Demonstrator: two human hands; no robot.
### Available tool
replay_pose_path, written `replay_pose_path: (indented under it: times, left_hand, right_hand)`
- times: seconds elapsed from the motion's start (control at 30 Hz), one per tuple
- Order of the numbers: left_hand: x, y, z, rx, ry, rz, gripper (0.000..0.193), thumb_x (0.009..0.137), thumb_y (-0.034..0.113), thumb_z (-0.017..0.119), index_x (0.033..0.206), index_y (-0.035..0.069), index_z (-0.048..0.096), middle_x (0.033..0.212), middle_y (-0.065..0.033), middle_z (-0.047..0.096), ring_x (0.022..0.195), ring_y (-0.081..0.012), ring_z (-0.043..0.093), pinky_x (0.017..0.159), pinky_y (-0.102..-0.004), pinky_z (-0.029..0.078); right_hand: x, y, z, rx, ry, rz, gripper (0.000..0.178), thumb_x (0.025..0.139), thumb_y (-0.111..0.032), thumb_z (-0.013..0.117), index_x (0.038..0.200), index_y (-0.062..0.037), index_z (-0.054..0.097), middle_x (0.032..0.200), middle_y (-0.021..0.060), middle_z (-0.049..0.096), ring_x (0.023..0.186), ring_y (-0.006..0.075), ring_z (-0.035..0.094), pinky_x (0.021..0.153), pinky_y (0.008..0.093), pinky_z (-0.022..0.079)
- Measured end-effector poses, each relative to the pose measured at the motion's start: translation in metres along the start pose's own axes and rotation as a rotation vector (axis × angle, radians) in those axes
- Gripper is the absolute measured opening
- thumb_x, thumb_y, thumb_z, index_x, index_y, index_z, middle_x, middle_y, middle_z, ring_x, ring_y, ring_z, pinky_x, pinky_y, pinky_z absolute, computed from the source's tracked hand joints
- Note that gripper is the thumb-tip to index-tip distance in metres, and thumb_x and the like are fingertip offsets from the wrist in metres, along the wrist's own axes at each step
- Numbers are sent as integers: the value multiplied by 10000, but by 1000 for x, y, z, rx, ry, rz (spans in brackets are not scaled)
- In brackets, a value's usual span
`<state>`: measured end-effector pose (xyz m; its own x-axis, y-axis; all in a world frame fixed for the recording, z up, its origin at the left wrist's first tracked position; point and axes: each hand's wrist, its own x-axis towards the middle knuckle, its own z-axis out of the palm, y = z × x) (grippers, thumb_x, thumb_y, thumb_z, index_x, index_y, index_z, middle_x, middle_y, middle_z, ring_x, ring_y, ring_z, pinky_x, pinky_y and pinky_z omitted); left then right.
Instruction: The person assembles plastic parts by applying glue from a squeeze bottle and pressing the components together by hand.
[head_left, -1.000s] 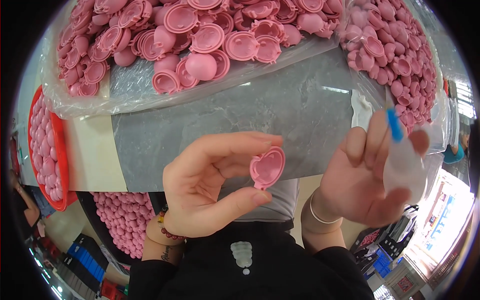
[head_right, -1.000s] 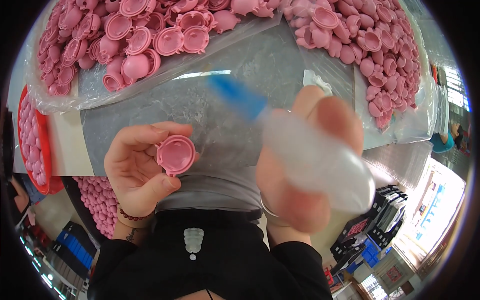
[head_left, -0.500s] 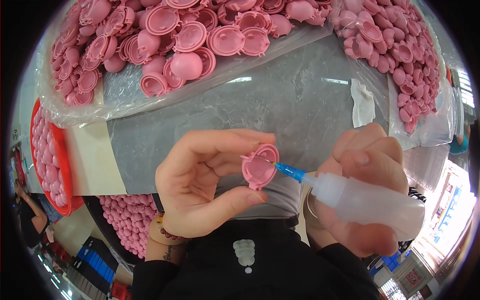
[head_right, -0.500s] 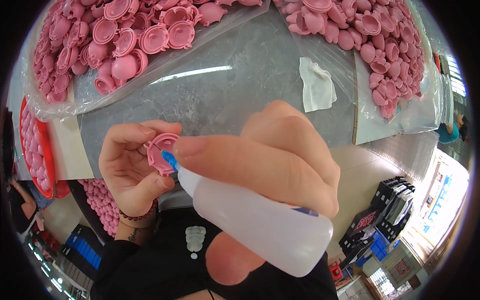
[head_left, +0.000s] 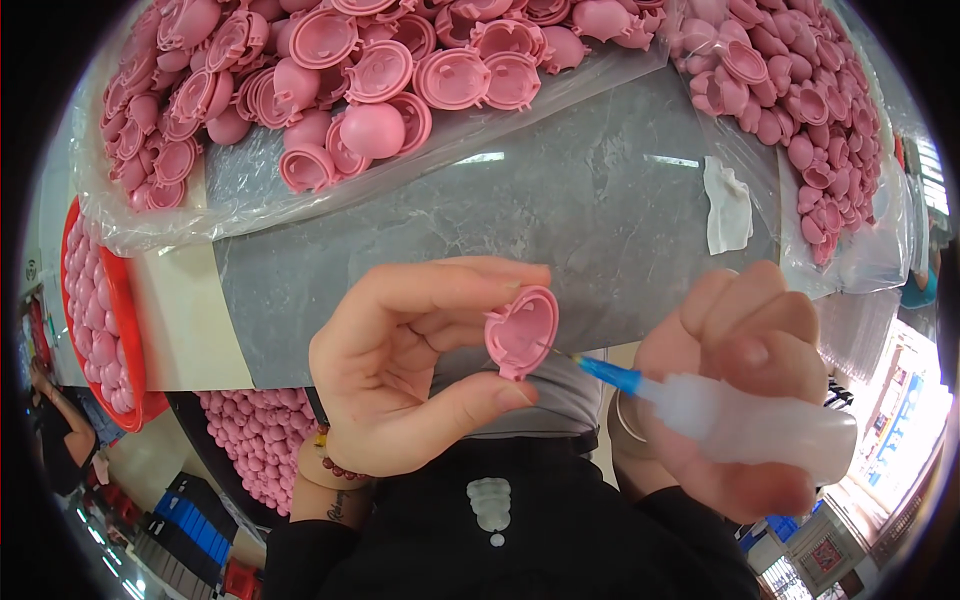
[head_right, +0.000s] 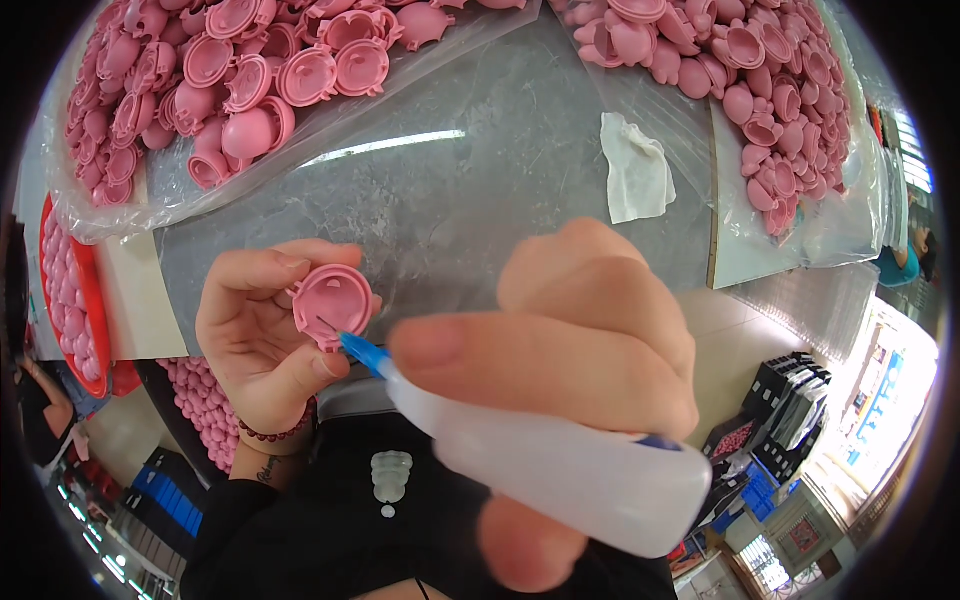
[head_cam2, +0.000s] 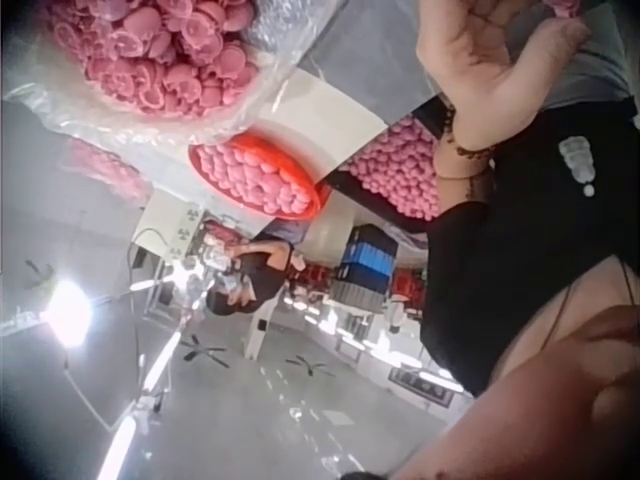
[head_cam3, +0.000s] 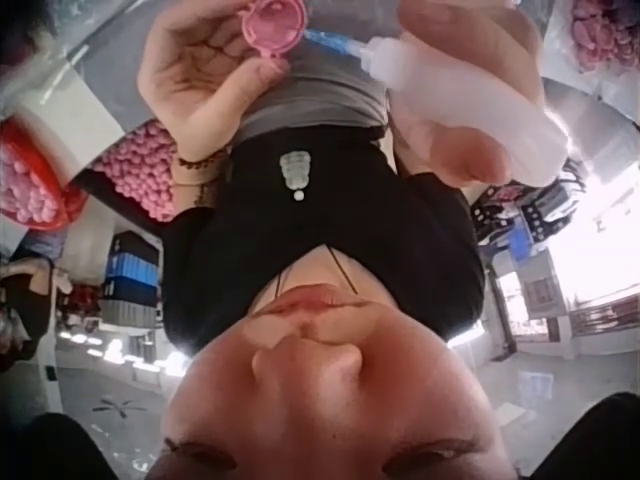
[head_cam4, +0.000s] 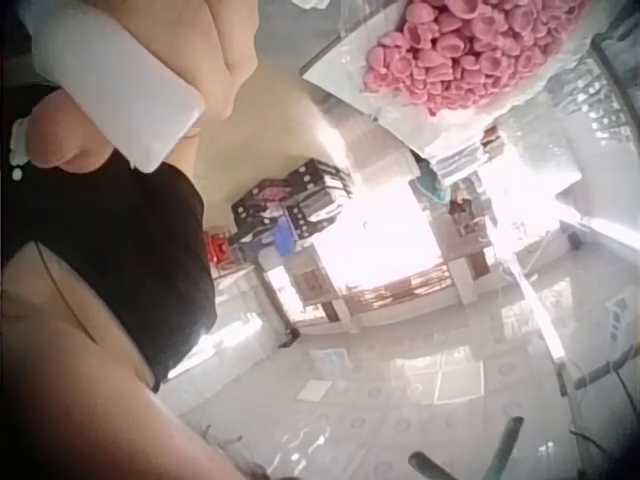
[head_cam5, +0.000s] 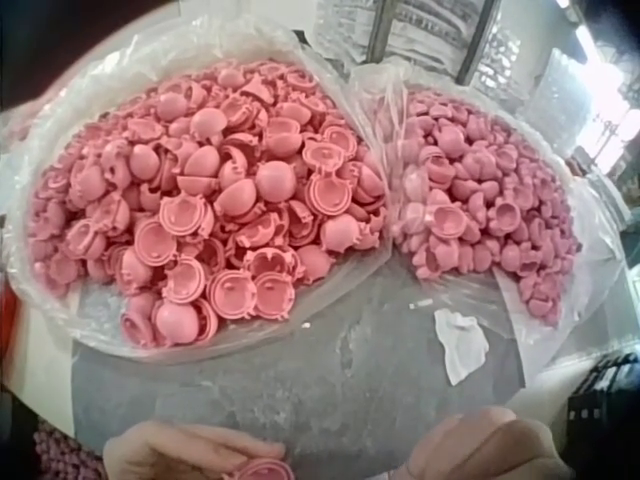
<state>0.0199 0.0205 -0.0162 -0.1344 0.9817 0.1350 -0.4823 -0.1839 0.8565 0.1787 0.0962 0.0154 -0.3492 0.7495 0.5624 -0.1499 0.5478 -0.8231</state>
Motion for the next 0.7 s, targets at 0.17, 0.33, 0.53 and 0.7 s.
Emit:
replay_pose_path:
  times: [0.17,0.33,0.53,0.7]
  left_hand:
    - [-1,0,1,-20,20,-23,435,646,-113,631,1023,-76,418,1087,-264,467,985,-237,518,852,-329,431]
    - [-1,0,0,-18,10,-4,443,644,-113,633,1028,-76,415,1087,-265,468,990,-237,516,854,-328,429]
    - [-2,-1,-1,-2,10,-11,445,642,-118,632,1028,-77,415,1086,-265,468,988,-236,517,850,-326,432]
    - [-1,-1,-2,9,-4,18,447,641,-119,633,1030,-81,415,1087,-265,466,988,-240,517,849,-325,433]
  right_hand:
    - [2,8,-5,75,-155,-172,630,789,-566,395,852,45,532,639,36,360,537,111,288,447,240,191]
    - [-1,7,-5,46,-190,-158,628,783,-571,406,817,44,525,640,38,371,532,110,294,437,241,192]
    - [-2,9,2,27,-160,-144,644,776,-580,413,816,51,534,634,40,373,529,106,295,431,239,185]
    - [0,12,-6,72,-192,-200,629,784,-550,431,839,70,521,626,37,356,536,113,310,442,222,206]
